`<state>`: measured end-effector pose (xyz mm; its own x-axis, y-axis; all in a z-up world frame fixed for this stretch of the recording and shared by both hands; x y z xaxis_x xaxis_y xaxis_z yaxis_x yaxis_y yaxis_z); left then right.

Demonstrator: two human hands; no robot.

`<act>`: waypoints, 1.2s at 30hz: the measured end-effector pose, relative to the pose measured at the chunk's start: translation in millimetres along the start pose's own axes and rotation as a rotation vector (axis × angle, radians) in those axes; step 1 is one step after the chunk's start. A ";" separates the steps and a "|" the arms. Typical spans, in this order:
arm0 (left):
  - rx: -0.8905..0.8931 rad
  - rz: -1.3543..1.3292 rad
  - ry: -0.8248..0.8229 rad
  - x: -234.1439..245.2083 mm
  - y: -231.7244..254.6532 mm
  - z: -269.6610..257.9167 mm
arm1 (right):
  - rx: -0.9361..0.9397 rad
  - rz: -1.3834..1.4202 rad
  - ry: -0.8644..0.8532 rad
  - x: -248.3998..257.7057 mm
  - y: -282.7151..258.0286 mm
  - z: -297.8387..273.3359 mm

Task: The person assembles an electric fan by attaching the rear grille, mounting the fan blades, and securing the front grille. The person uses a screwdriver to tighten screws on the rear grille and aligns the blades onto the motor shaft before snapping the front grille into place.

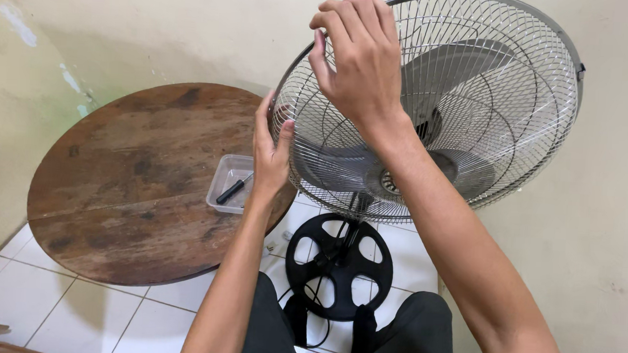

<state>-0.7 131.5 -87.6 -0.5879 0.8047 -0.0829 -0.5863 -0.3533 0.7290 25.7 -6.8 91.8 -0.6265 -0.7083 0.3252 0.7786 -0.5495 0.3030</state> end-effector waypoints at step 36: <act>-0.922 0.600 -0.236 -232.5 164.7 -30.9 | -1.600 0.830 0.206 128.8 208.4 -417.8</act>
<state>22.2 -128.4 30.7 -0.8504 0.4215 0.3148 -0.4897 -0.8529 -0.1809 122.3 -397.7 -177.4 -0.1825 -0.9594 -0.2148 0.2095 0.1755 -0.9619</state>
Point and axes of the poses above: each hand's wrist, its own z-axis towards the middle knuckle, its own x-axis out of the back of the hand, y = z × x, the point moved 6 cm from there along z, towards the middle knuckle, and after that the axes turned 5 degrees about y, right-handed, at the moved point
